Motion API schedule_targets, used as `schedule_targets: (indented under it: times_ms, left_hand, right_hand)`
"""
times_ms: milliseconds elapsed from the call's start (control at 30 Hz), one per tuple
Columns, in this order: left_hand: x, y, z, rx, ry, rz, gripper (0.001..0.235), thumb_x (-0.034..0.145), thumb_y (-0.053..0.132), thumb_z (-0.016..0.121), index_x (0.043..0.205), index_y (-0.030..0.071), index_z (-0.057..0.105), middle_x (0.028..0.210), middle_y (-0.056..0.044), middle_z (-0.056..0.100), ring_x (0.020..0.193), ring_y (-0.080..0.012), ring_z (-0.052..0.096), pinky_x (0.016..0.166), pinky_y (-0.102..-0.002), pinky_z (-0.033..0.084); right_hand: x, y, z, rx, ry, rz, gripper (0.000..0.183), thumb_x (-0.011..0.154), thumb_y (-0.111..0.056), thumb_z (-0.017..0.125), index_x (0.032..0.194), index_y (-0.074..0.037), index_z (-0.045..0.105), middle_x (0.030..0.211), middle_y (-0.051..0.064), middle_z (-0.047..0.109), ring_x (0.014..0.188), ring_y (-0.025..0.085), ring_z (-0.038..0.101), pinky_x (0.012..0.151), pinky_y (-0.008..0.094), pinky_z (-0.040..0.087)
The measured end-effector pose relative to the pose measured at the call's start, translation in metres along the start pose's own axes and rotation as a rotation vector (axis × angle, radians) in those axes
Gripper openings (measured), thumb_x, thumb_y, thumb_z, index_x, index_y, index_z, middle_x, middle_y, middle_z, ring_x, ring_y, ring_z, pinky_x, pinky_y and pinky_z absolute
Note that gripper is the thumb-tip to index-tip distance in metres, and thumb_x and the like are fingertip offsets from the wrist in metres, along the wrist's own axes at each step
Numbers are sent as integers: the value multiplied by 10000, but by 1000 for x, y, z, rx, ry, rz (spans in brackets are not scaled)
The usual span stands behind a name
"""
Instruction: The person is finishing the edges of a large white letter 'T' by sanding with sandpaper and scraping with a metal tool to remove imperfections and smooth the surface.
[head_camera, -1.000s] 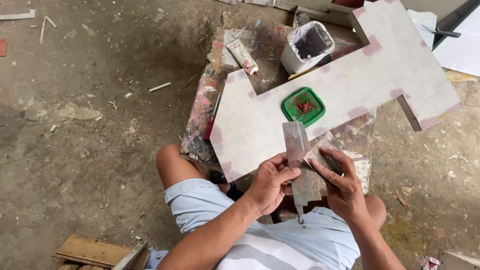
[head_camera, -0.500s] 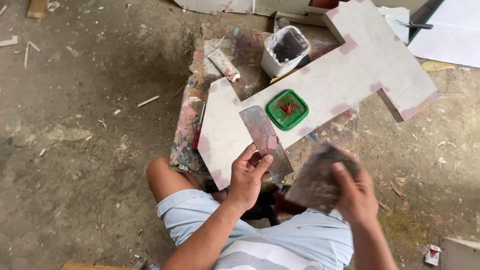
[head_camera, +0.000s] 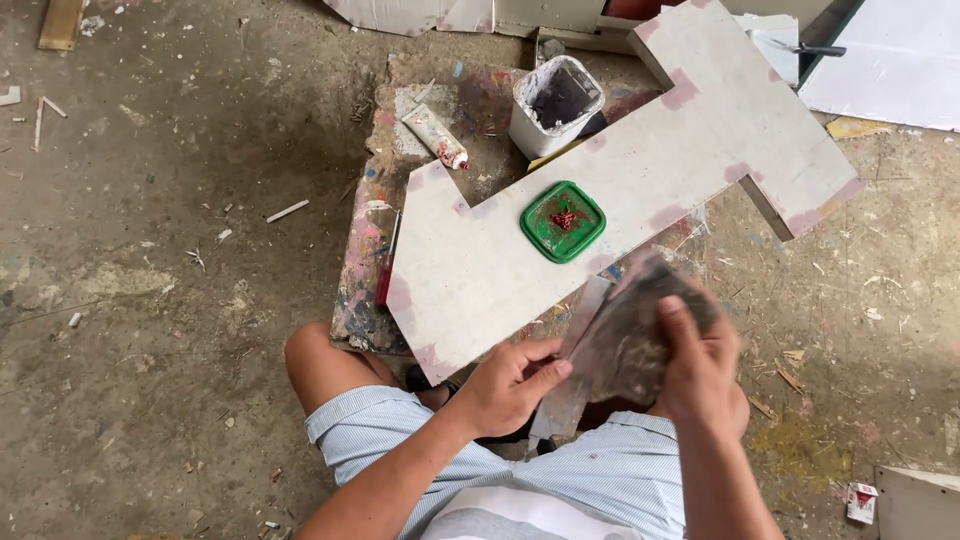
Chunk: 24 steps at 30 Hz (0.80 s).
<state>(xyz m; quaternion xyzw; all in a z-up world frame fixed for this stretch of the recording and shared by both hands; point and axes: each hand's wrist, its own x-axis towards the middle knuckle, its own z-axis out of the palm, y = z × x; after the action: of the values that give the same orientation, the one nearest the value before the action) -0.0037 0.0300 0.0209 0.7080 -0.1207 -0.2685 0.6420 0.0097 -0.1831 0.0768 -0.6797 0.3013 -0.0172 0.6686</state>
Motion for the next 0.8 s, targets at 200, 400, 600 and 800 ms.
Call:
schedule_targets:
  times_ms: [200, 400, 600, 800]
  left_hand:
    - [5, -32, 4, -1007, 104, -131, 241, 1073, 274, 560, 973, 78, 659, 687, 8, 619, 534, -55, 555, 454, -190, 446]
    - [4, -47, 18, -1670, -573, -131, 302, 1155, 235, 370, 938, 152, 563, 537, -11, 590, 369, -82, 508, 338, -163, 354]
    - [7, -40, 21, -1237, -335, -397, 537, 1090, 517, 421, 942, 66, 671, 448, 60, 456, 327, -14, 408, 354, -139, 287]
    - [33, -73, 10, -650, 510, -12, 380, 1096, 375, 538, 798, 144, 582, 624, -26, 645, 571, -81, 619, 563, -195, 486]
  right_hand:
    - [49, 26, -50, 372, -7, -164, 424, 969, -381, 615, 1347, -206, 537, 1383, 89, 559, 1316, 297, 546, 1075, 526, 540]
    - [60, 37, -17, 434, -163, -32, 242, 1038, -285, 624, 1183, -109, 542, 869, -10, 523, 746, 148, 587, 636, 305, 573]
    - [49, 57, 13, 293, -434, -120, 242, 957, -229, 679, 1108, -70, 575, 902, 63, 612, 815, 185, 613, 707, 348, 567]
    - [37, 34, -2, 362, -380, -289, 220, 1026, -193, 569, 1213, -80, 595, 903, 145, 725, 812, 228, 755, 751, 408, 640]
